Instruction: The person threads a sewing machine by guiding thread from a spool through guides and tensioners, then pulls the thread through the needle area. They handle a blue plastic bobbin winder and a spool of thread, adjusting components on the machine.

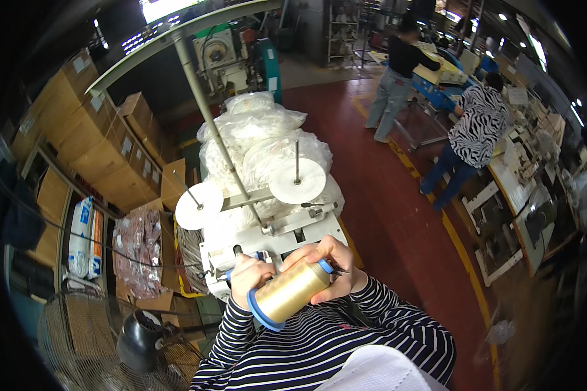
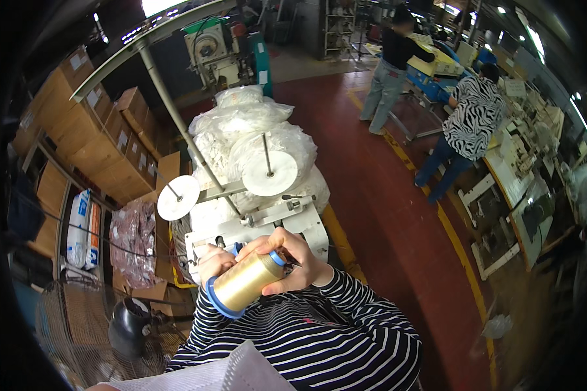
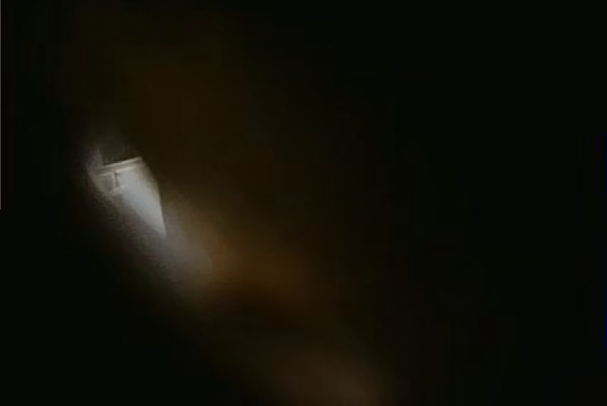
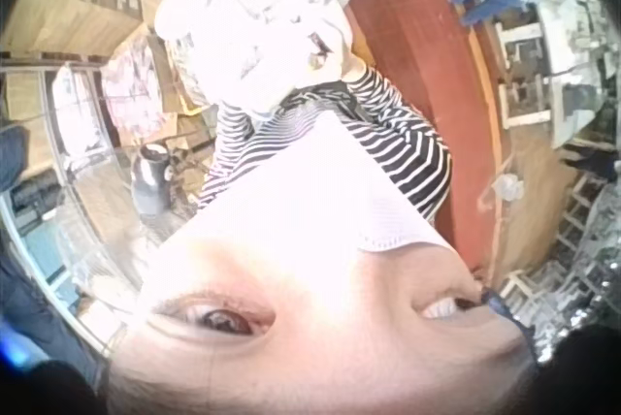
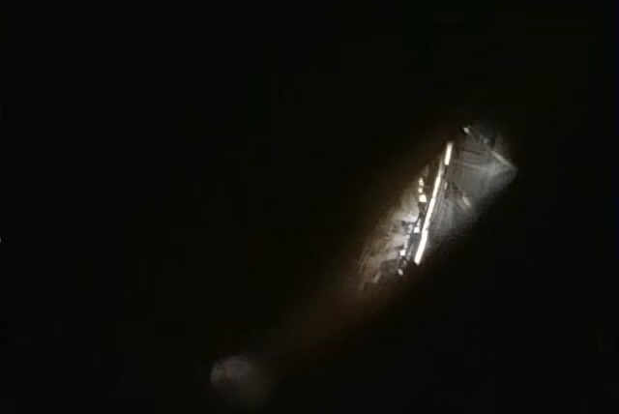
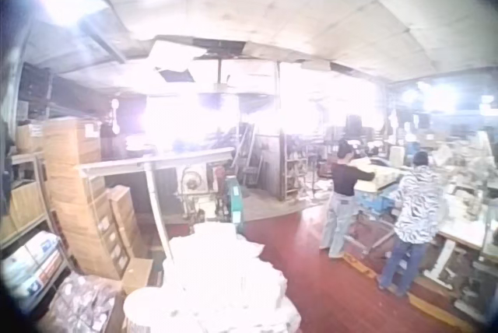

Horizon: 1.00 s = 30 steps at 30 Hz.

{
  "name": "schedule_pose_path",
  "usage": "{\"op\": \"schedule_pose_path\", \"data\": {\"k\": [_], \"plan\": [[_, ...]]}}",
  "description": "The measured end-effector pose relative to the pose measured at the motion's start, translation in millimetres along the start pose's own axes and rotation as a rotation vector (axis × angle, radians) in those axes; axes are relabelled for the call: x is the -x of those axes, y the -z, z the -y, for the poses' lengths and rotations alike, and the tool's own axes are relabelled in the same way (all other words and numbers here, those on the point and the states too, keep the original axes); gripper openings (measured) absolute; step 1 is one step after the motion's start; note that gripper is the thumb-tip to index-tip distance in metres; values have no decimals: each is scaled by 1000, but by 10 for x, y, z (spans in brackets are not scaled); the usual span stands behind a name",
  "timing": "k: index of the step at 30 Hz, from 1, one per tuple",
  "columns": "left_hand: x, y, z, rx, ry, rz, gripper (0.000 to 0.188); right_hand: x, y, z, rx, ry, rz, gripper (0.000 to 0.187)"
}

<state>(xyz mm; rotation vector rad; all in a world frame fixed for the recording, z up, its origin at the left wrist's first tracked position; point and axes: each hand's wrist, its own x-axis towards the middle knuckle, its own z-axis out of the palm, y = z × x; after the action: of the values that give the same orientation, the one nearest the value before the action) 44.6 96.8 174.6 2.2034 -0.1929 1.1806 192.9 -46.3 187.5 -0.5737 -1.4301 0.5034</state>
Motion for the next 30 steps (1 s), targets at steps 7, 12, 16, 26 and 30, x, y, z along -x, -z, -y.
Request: {"op": "schedule_pose_path", "data": {"k": [7,12,16,26,30], "plan": [[424,-3,-65,253,210,91,8,139,-178,-96,-200,-155,-48,61],[380,-20,-172,75,170,34,16,152,-212,-142,-22,-21,-192,70],[150,-29,-131,-605,28,-84,17,-92,-325,-219,296,319,-589,71],[-243,835,184,-689,-295,146,12,-703,-57,-175,414,-461,88,50],[-273,1036,212,-574,-230,191,20,-754,-126,-255,20,-416,133,62]]}}
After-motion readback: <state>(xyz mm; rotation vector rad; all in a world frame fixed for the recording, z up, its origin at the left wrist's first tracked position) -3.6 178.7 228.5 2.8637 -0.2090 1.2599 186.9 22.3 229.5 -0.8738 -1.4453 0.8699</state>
